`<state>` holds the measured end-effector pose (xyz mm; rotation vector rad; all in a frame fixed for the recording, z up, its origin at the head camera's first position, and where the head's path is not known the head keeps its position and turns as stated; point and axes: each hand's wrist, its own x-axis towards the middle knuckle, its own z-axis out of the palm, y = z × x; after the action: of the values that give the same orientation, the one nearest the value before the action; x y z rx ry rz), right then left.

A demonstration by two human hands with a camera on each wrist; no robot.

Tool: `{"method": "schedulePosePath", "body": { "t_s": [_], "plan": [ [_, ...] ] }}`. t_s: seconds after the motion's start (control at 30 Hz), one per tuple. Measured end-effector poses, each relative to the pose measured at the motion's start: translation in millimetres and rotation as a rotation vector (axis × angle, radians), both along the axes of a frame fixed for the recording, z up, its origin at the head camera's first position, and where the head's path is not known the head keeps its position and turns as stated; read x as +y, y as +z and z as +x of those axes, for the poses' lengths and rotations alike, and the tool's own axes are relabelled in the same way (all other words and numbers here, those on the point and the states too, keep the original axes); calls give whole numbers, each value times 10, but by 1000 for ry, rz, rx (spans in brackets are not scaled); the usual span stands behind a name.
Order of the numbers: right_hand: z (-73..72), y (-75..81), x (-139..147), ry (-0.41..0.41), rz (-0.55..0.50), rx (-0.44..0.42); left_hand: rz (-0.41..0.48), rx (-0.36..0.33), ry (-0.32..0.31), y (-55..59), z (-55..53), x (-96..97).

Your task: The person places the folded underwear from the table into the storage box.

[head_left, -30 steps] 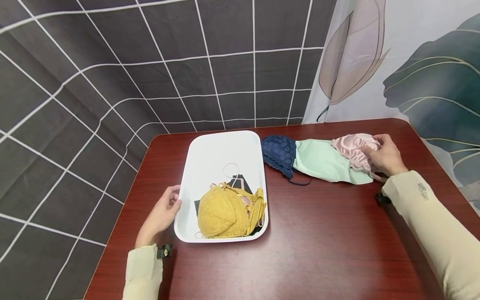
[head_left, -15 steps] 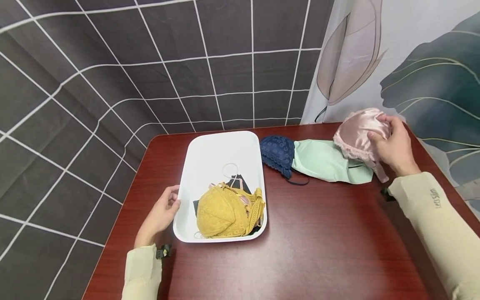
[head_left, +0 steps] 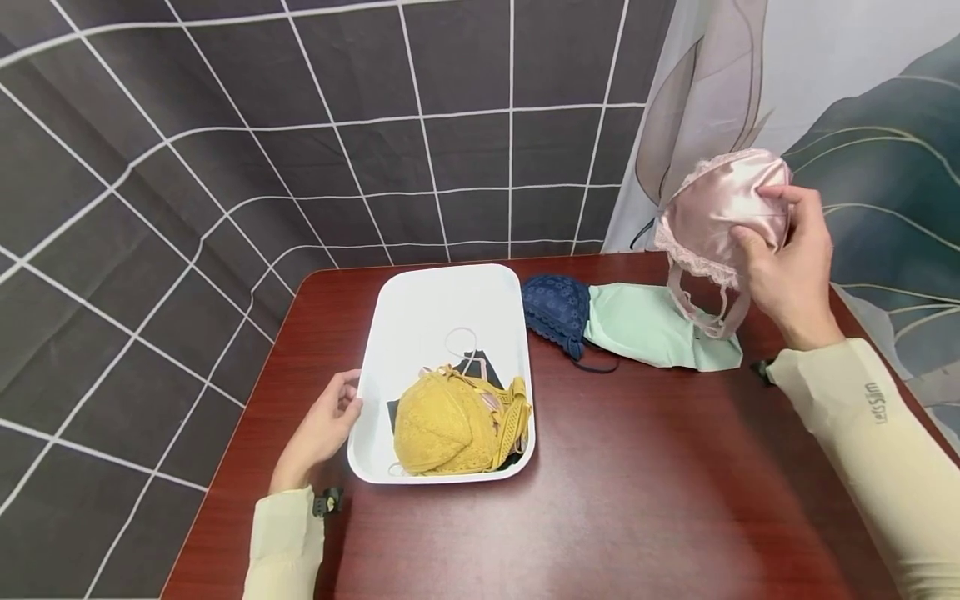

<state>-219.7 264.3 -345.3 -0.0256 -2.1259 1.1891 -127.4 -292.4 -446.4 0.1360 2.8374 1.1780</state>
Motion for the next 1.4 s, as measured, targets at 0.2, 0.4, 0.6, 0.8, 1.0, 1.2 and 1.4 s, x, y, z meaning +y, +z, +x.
{"method": "schedulePosePath", "body": {
  "t_s": [0.2,0.4,0.6,0.8,1.0,1.2,1.4],
  "plan": [
    [78,243,-305,82,-88,148,2,7,-3,-8,9,4],
    [120,344,-667,273,-87,246,2,19,-8,0,12,3],
    [77,297,-1036,436,28,286,-29,-4,8,5,11,9],
    [34,363,-1402,607,3,334,-34,-28,28,-2,10,8],
    [-28,371,-1694,700,11,382,-24,-53,43,8,27,13],
    [-121,330,-2045,778,-18,451,-15,-20,38,-7,32,11],
    [-231,45,-2388,868,-3,413,-11,16,26,-29,21,5]
  ]
}}
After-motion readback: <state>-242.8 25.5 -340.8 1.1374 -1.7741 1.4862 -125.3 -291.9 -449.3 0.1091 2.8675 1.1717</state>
